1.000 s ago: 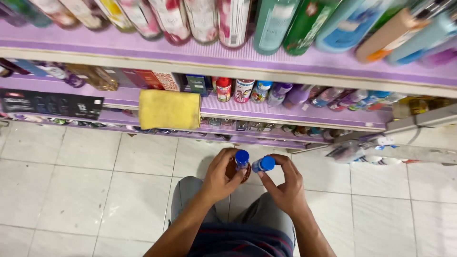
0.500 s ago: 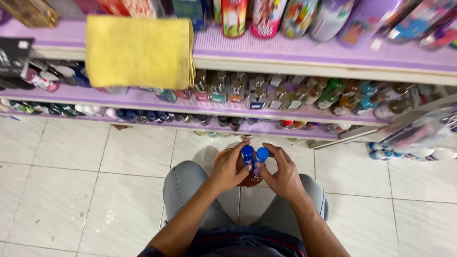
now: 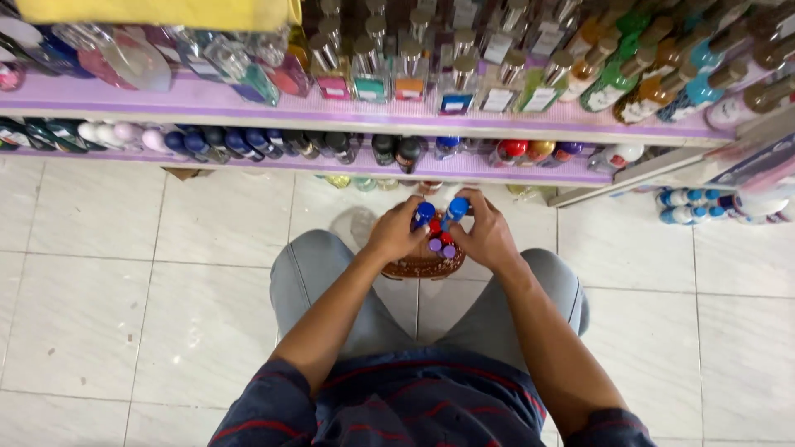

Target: The person picks several small bottles from a shelf, one at a time, and places them into a basket on the floor. The person squats to deposit the bottles and then stands to retrieve more.

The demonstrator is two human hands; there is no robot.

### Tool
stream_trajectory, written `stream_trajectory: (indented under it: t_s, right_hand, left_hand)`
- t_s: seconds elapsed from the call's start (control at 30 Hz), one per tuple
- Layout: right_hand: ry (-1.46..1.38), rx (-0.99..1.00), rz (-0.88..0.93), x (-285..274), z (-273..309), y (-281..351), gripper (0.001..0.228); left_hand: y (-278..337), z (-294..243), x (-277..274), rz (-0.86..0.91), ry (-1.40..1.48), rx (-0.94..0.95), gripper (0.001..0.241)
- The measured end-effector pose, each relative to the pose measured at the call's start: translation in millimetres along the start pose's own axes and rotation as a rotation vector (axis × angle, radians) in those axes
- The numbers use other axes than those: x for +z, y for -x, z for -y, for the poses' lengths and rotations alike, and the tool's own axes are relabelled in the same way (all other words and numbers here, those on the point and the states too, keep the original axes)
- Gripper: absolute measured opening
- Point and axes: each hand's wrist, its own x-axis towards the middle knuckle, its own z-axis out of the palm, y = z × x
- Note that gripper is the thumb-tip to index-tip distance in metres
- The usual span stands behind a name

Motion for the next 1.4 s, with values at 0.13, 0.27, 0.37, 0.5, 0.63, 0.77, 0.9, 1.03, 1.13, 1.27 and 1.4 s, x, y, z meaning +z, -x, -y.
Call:
stream_trajectory:
  t_s: [0.13, 0.27, 0.37, 0.5, 0.63, 0.77, 0.9, 1.03, 1.13, 1.27, 1.4]
  right_hand:
    - [0.014, 0.101, 0.043, 12, -18, -3, 0.051]
    - [-0.050, 0.156, 0.017, 31, -47, 4, 0.050]
    - [-0.103, 0.164, -0.011, 36, -62, 4, 0.052]
    - [-0.099, 0.162, 0.017, 38, -72, 6, 0.051]
    - [-0.097, 0.179, 0.018, 37, -72, 8, 0.050]
    - [-0.093, 0.203, 0.058, 40, -80, 11, 0.049]
    - [-0.094, 0.209, 0.099, 43, -81, 12, 0.046]
    - [-0.098, 0.188, 0.121, 49, -88, 12, 0.047]
    - [-0.109, 0.204, 0.135, 51, -92, 12, 0.047]
    - [-0.104, 0.205, 0.152, 51, -91, 11, 0.045]
    - [-0.083, 0.190, 0.157, 54, -96, 12, 0.046]
  left_hand:
    - [-11, 5, 12, 0.055, -0.164, -0.063, 0.048]
    - [-25, 35, 50, 0.043, -0.145, -0.166, 0.046]
    - [-44, 61, 74, 0.060, -0.171, -0.261, 0.045]
    - [-68, 123, 124, 0.092, -0.255, -0.360, 0.048]
    - [-82, 140, 146, 0.106, -0.330, -0.413, 0.044]
    - [-76, 129, 144, 0.154, -0.318, -0.436, 0.050]
    - [-79, 140, 155, 0.171, -0.250, -0.506, 0.053]
    - [-86, 143, 160, 0.183, -0.254, -0.490, 0.053]
    - [-89, 155, 173, 0.182, -0.295, -0.478, 0.055]
    - [-88, 156, 178, 0.156, -0.212, -0.502, 0.061]
    - [-88, 153, 175, 0.154, -0.193, -0.508, 0.060]
